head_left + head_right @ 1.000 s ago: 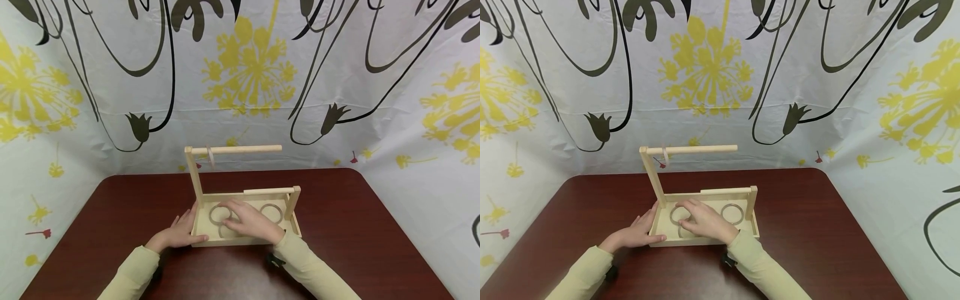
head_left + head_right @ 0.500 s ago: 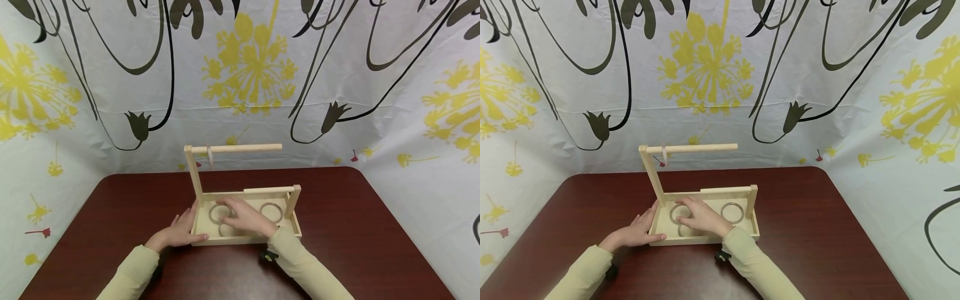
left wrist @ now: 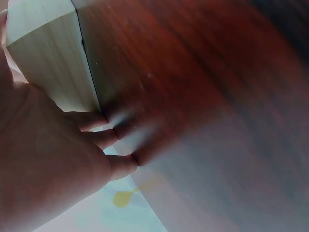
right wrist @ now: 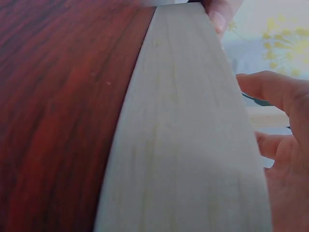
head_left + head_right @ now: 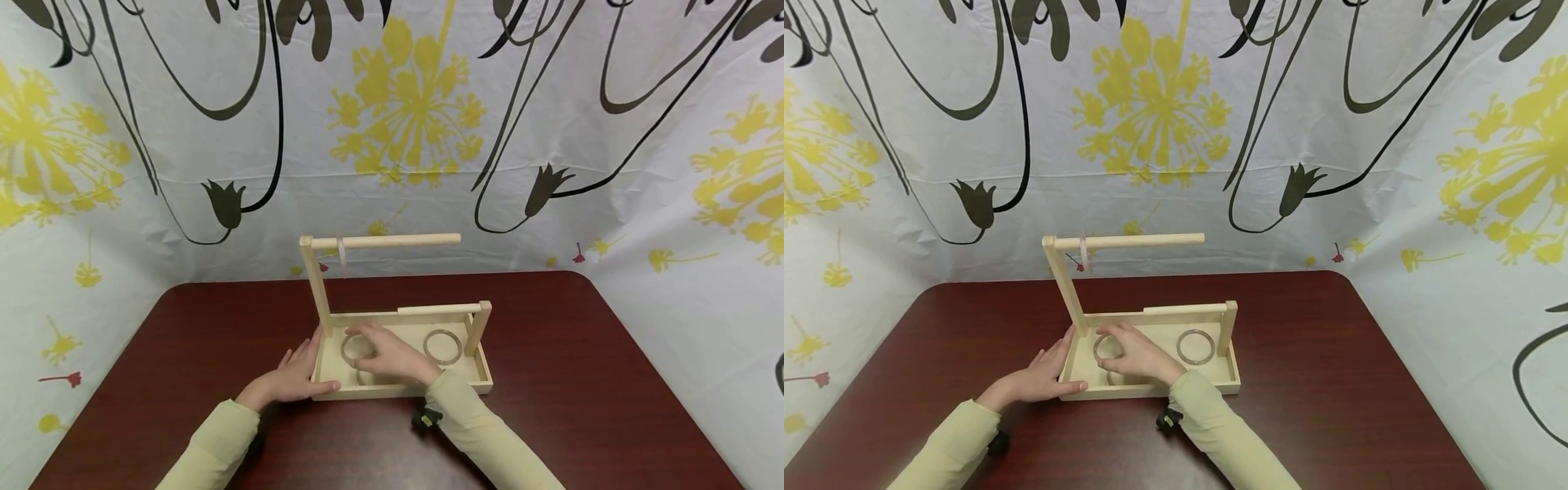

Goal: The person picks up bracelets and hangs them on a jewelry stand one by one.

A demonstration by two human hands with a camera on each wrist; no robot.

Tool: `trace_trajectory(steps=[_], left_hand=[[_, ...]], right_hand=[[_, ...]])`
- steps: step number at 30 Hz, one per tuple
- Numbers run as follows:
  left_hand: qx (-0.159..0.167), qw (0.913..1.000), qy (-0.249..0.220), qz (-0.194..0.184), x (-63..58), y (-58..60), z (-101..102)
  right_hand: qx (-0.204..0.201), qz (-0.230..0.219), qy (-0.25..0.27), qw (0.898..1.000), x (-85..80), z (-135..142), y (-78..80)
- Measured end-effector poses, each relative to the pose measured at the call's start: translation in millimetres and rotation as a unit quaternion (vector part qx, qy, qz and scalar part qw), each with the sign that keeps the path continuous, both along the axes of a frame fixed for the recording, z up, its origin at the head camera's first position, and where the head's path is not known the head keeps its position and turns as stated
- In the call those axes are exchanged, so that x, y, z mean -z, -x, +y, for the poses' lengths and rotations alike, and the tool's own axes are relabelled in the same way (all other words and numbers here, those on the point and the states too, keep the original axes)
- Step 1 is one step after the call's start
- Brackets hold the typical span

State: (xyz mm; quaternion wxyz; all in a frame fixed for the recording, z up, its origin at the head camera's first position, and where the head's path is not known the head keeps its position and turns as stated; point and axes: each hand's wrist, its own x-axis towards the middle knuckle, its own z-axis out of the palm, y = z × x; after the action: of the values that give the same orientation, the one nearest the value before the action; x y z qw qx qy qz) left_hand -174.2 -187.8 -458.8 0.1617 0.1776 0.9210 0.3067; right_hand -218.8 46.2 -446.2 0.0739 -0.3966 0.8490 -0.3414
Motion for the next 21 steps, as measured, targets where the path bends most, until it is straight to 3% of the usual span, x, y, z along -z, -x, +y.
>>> trace_trajectory(steps=[14,21], left_hand=[[0.003,0.9999,-0.005,0.010,-0.5,0.1,0],[0.002,0.9999,-0.002,0.010,-0.3,0.4,-1]], right_hand=[[0.018,0.008,0.015,1.000,9.3,-5,2.9],[0.026,-0.012,0.010,1.000,13.9,-5,4.3]])
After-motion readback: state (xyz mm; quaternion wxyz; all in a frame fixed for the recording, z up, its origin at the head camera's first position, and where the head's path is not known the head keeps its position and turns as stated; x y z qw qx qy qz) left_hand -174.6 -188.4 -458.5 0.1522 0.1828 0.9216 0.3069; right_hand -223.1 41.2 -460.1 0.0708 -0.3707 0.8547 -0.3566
